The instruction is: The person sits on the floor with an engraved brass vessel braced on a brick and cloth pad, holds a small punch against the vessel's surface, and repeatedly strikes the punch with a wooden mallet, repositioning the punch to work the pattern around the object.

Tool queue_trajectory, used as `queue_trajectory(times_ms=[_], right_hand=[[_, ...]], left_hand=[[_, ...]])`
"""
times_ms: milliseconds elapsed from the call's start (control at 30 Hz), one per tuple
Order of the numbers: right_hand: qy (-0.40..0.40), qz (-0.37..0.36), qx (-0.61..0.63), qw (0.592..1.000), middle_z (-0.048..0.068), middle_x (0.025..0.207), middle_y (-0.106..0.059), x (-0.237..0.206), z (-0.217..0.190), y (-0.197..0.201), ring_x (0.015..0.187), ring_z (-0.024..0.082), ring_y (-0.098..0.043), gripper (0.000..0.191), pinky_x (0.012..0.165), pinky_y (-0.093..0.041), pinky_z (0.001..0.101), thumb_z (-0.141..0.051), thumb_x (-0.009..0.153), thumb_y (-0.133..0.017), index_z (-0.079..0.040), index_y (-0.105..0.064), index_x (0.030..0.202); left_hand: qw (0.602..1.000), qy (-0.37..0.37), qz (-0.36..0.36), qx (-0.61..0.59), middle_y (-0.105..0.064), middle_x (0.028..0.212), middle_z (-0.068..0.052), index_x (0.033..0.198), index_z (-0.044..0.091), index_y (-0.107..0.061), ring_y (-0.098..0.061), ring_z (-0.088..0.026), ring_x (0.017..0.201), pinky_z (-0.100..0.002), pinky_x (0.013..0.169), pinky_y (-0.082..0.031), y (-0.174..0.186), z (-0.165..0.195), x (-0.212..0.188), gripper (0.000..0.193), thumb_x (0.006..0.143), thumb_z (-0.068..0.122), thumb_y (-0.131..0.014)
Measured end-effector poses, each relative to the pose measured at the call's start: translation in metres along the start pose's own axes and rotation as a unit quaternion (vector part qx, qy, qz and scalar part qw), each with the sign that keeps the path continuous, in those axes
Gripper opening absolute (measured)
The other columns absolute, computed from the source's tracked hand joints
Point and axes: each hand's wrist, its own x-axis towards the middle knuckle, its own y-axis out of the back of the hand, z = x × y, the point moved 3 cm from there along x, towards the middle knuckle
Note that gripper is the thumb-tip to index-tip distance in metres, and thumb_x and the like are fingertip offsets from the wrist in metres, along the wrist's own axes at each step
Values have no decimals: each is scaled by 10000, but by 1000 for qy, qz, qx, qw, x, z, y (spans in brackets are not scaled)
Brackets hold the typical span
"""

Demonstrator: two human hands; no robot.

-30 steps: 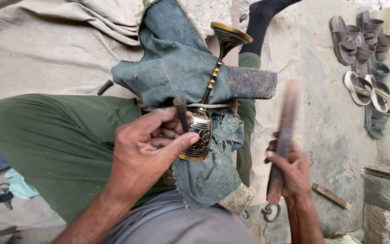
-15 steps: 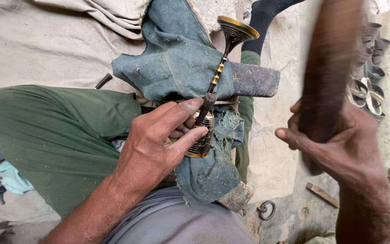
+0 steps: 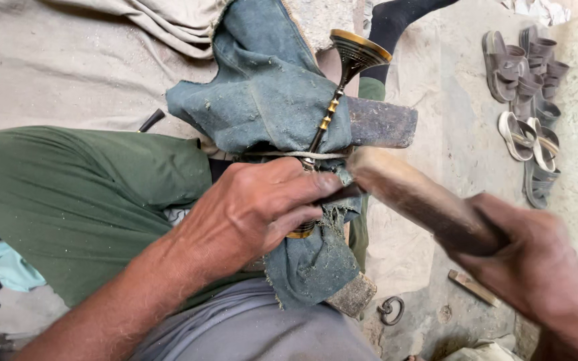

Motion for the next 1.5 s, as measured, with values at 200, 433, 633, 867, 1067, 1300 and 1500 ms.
queue_trajectory(times_ms=[200,433,633,867,1067,1300,1500], right_hand=[[-13,116,54,992,-14,626,-599,-44,23,-56,556,92,-638,120,540,-556,255,-221,887,-839,-144,-749,866],[-38,273,96,956,34,800,-735,-74,11,-97,650,135,-716,224,677,-558,271,-188,777,-875,-59,-744,904],[-24,305,93,948,67,754,-719,-72,4,-118,653,158,-710,267,654,-543,301,-173,742,-908,-35,-742,897],[-75,230,479,844,100,888,-699,-66,11,-113,831,217,-718,346,732,-630,361,-59,809,-825,5,-630,1087],[93,150,484,857,83,889,-707,-50,6,-87,812,176,-729,399,702,-661,343,-52,841,-811,-30,-578,1164],[-60,178,312,931,87,853,-687,-61,-1,-77,744,114,-663,530,644,-577,283,-43,761,-853,19,-539,1184],[-53,226,235,944,88,932,-727,-66,-10,-69,837,157,-715,660,757,-602,280,-45,766,-853,1,-590,1369]], left_hand=[[995,-57,-80,-25,-614,829,-76,1193,150,-673,-660,-323,750,-470,621,-510,4,0,16,369,840,169,-777],[983,-95,-159,-6,-609,782,-87,1176,215,-696,-667,-315,714,-469,581,-501,8,7,23,350,850,89,-717],[978,-87,-189,18,-627,795,-62,1220,268,-709,-677,-270,728,-447,607,-530,7,11,26,374,899,77,-695],[995,-45,-83,-39,-679,943,-27,1270,166,-643,-703,-226,839,-392,744,-582,6,-5,24,409,881,170,-769],[996,-51,-79,-9,-671,862,-70,1178,111,-655,-686,-310,820,-458,694,-531,7,-4,27,390,820,165,-801],[990,-61,-130,7,-667,838,-81,1242,144,-653,-674,-336,801,-484,663,-516,6,2,33,445,818,183,-783],[988,-91,-121,-29,-667,868,-76,1246,150,-656,-679,-324,838,-472,686,-520,12,-2,33,416,845,149,-765]])
